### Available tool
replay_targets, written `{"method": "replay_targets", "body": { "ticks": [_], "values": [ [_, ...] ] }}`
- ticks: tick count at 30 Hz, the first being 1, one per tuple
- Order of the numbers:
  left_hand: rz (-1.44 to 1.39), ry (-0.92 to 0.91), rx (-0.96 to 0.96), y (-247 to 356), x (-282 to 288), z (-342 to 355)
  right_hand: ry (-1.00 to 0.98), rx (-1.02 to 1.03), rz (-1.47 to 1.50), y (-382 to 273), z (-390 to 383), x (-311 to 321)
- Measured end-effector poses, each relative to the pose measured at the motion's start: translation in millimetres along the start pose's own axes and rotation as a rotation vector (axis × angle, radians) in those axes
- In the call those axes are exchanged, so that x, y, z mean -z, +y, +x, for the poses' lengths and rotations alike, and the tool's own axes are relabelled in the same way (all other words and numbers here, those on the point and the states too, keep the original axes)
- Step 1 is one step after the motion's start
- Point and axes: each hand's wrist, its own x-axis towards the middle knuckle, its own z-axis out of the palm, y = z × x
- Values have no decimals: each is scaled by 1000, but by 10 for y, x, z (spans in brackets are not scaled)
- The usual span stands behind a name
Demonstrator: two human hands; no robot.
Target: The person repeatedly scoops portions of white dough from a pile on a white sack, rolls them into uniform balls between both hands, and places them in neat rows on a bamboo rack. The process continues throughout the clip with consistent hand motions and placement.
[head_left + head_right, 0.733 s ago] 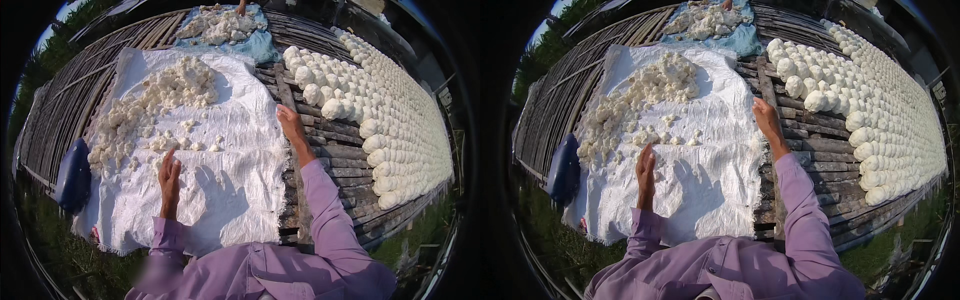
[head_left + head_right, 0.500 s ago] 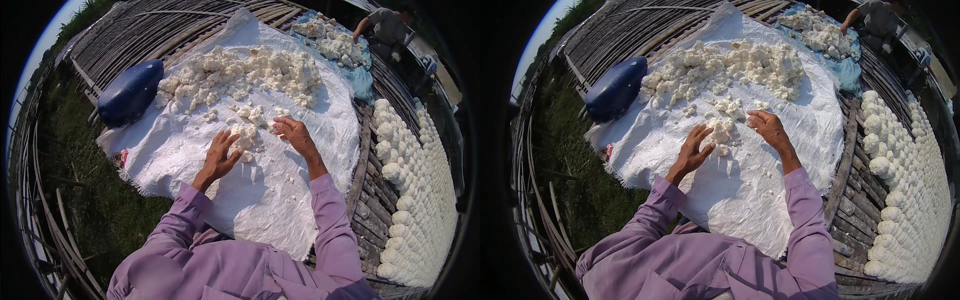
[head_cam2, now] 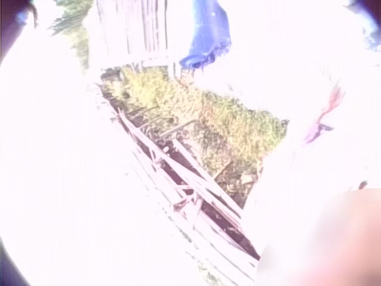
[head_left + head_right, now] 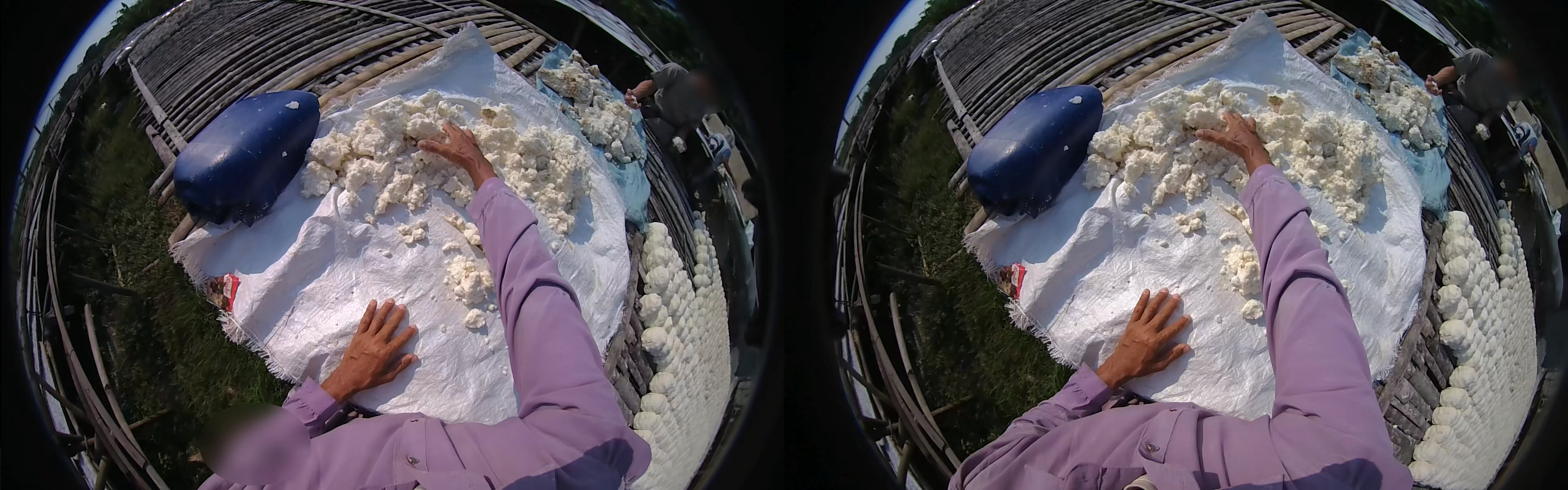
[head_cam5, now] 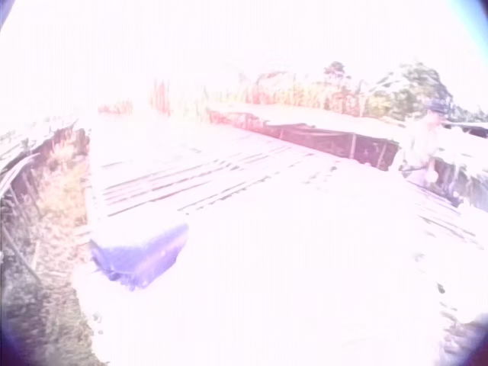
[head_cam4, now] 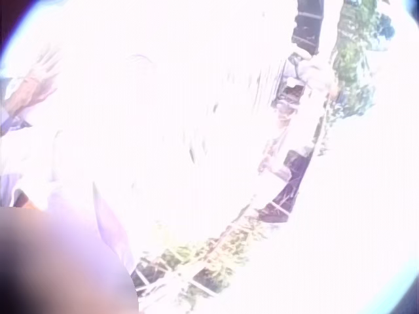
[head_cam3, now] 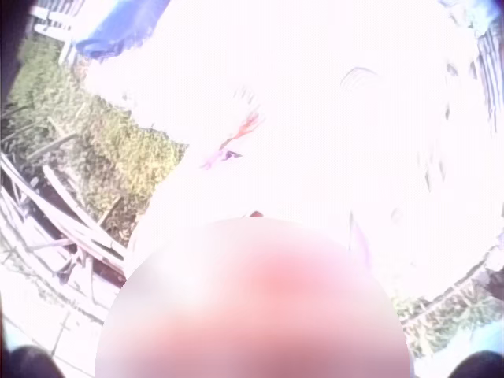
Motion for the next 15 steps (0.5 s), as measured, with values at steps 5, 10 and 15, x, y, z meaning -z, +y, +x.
{"method": "replay_targets", "body": {
  "ticks": [5, 10, 15],
  "values": [
    [-90, -28, -9, -64, 7, 98, 7, -178, -222, -127, 76, -338],
    [-59, -48, 2, -36, 35, 133, -23, -78, -297, 30, 39, -319],
    [-76, -36, 0, -39, 31, 116, 271, 227, -416, 324, -843, -297]
  ]
}}
